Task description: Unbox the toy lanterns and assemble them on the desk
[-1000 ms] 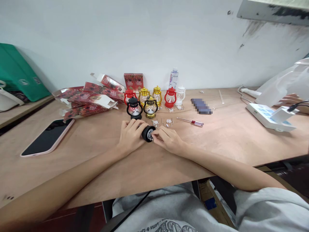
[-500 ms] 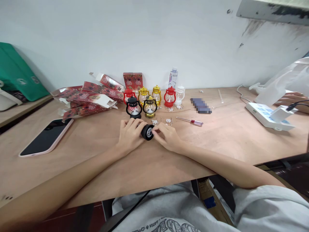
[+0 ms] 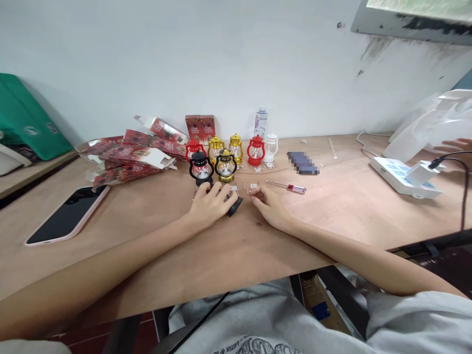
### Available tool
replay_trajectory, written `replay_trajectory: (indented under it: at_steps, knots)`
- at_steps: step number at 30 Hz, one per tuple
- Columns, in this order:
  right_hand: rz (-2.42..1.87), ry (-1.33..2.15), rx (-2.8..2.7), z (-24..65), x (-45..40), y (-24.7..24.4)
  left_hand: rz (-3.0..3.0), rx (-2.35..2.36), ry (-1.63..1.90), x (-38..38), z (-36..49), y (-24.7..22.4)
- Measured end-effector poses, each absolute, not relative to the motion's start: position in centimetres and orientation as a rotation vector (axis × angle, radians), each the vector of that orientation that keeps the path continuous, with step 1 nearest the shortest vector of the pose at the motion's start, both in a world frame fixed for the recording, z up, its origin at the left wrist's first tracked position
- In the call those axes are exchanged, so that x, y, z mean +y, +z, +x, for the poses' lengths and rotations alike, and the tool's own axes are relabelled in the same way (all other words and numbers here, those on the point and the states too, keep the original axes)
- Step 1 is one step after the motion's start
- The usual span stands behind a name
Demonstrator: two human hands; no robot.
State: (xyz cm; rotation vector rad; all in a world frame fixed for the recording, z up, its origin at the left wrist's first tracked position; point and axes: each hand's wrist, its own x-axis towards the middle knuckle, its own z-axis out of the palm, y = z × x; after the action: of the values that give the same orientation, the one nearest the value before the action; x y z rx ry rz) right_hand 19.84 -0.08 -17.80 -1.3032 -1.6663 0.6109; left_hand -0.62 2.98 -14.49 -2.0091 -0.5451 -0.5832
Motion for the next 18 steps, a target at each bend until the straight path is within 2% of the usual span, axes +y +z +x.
replay_trajectory:
  at_steps: [7,11,18]
  knots:
    - [-1.263,0.293,-2.204,21.3,-4.7,-17.5,-1.918,-0.311,-0.554,2.8,0.1,-14.1]
    - [-1.272,0.183,-2.311,21.2,-5.0,-17.3,-1.95,-0.238,-0.52,2.7,0.1,-13.8]
    - [-1.348,-0.105,-2.449,19.7,-2.3,-16.5,-2.067,-0.42,-0.743,3.9,-1.4,-12.7]
